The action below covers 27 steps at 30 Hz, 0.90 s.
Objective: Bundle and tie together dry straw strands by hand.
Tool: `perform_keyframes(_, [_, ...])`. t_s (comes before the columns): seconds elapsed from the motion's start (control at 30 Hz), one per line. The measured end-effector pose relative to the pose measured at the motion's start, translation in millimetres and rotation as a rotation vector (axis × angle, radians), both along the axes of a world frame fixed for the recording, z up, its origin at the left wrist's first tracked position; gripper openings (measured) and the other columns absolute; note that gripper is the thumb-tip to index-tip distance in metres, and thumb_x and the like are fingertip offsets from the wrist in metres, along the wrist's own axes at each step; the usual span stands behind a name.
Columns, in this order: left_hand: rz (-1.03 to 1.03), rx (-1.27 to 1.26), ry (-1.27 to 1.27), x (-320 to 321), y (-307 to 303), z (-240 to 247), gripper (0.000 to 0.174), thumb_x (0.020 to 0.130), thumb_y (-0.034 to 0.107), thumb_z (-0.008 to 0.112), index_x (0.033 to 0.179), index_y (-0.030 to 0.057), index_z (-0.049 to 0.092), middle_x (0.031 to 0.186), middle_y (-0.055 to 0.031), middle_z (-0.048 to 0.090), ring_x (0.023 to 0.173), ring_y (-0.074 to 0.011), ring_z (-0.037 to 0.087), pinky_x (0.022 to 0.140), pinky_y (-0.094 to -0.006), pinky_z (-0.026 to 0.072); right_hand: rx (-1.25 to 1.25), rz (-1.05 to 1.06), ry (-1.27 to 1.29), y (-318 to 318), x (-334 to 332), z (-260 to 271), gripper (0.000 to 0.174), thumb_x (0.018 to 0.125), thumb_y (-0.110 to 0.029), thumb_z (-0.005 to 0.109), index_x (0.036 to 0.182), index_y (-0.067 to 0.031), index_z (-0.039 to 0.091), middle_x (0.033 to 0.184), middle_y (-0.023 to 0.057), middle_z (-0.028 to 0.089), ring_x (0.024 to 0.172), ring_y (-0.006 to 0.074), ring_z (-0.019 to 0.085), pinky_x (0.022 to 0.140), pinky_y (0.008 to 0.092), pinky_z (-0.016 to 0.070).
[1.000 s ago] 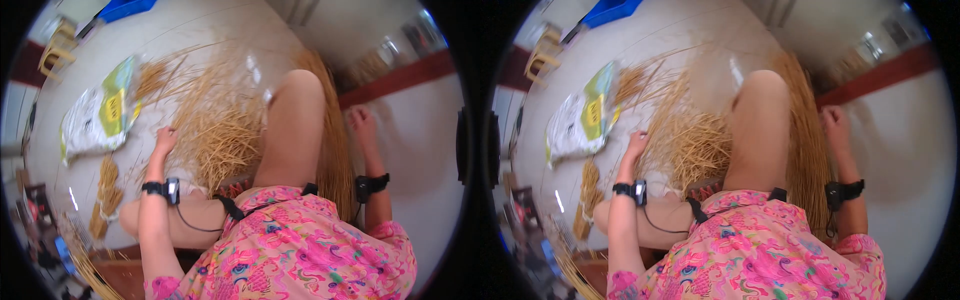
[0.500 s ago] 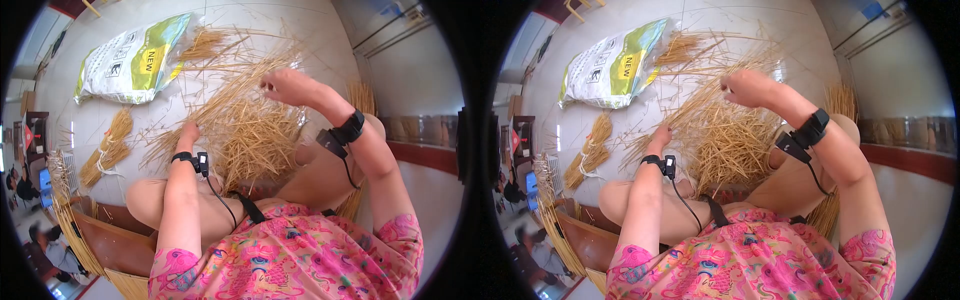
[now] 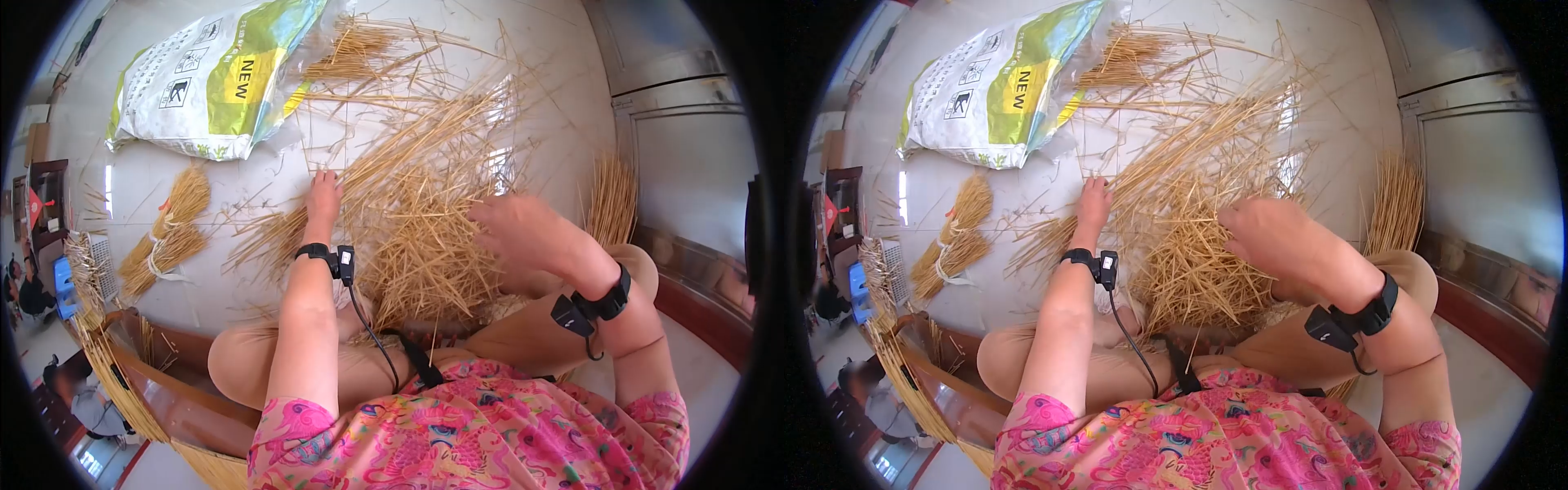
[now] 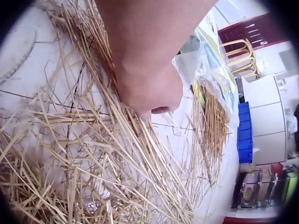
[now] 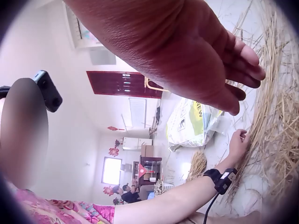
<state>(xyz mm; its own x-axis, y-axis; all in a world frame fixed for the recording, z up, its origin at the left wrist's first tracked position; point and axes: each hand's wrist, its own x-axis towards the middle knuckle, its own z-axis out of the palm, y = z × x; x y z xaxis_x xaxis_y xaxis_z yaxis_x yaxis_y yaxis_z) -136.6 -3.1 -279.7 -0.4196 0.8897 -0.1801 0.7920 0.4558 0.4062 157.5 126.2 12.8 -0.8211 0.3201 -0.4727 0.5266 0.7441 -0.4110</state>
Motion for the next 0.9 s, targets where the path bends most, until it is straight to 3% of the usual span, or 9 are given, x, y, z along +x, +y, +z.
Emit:
perform_keyframes(0.07, [-0.01, -0.03, 0.028, 1, -1, -7, 0.021, 0.08, 0.011, 0.06, 0.1, 0.0074, 0.056, 0.103, -0.0134, 0.053, 0.099, -0.0328, 0.053, 0.08, -0.043, 0.0472, -0.014, 0.004, -0.027, 2, -2, 5, 0.023, 0.081, -0.02, 0.057, 0.095, -0.0029, 0.056, 0.084, 0.0164, 0.06, 0.078, 0.0335, 0.061, 0.069, 0.0409, 0.0502])
perform_keyframes(0.27, [0.016, -0.122, 0.106, 2, -4, -32, 0.018, 0.075, 0.013, 0.064, 0.092, 0.007, 0.059, 0.101, -0.0119, 0.055, 0.099, -0.0306, 0.053, 0.081, -0.0413, 0.0469, 0.004, 0.032, 0.107, 2, 2, 6, 0.018, 0.082, -0.017, 0.059, 0.087, -0.0006, 0.055, 0.083, 0.0163, 0.06, 0.079, 0.0327, 0.061, 0.07, 0.0404, 0.0503])
perform_keyframes(0.5, [-0.096, -0.114, -0.061, -7, -7, 13, 0.009, 0.074, 0.013, 0.067, 0.08, 0.0062, 0.064, 0.086, -0.0116, 0.06, 0.089, -0.0296, 0.057, 0.076, -0.0403, 0.0481, 0.041, 0.023, 0.094, 4, 5, 5, 0.02, 0.08, -0.017, 0.06, 0.09, 0.0001, 0.057, 0.079, 0.0176, 0.062, 0.078, 0.0347, 0.062, 0.068, 0.0422, 0.0508])
perform_keyframes(0.7, [-0.053, 0.084, -0.243, -10, -8, 75, 0.012, 0.075, 0.015, 0.068, 0.084, 0.0066, 0.067, 0.082, -0.0113, 0.063, 0.073, -0.0283, 0.062, 0.067, -0.0366, 0.0492, 0.045, 0.005, 0.113, 8, 8, 3, 0.025, 0.079, -0.02, 0.061, 0.093, 0.0004, 0.06, 0.084, 0.0198, 0.063, 0.082, 0.0364, 0.062, 0.07, 0.0435, 0.0505])
perform_keyframes(0.8, [-0.116, 0.159, -0.117, -8, -8, 108, 0.016, 0.074, 0.014, 0.071, 0.086, 0.004, 0.067, 0.079, -0.0111, 0.063, 0.066, -0.0217, 0.062, 0.063, -0.0307, 0.0496, 0.048, 0.013, 0.117, 10, 11, 1, 0.027, 0.079, -0.022, 0.061, 0.094, 0.0007, 0.061, 0.085, 0.0196, 0.064, 0.083, 0.0363, 0.062, 0.072, 0.0437, 0.0502])
perform_keyframes(0.9, [-0.144, 0.19, -0.04, -5, -10, 147, 0.014, 0.076, 0.012, 0.069, 0.087, 0.0029, 0.067, 0.078, -0.0105, 0.063, 0.066, -0.0205, 0.061, 0.063, -0.0306, 0.0493, 0.056, -0.009, 0.126, 13, 12, 0, 0.027, 0.079, -0.022, 0.062, 0.093, 0.001, 0.062, 0.087, 0.0193, 0.064, 0.083, 0.0362, 0.062, 0.074, 0.0432, 0.0499])
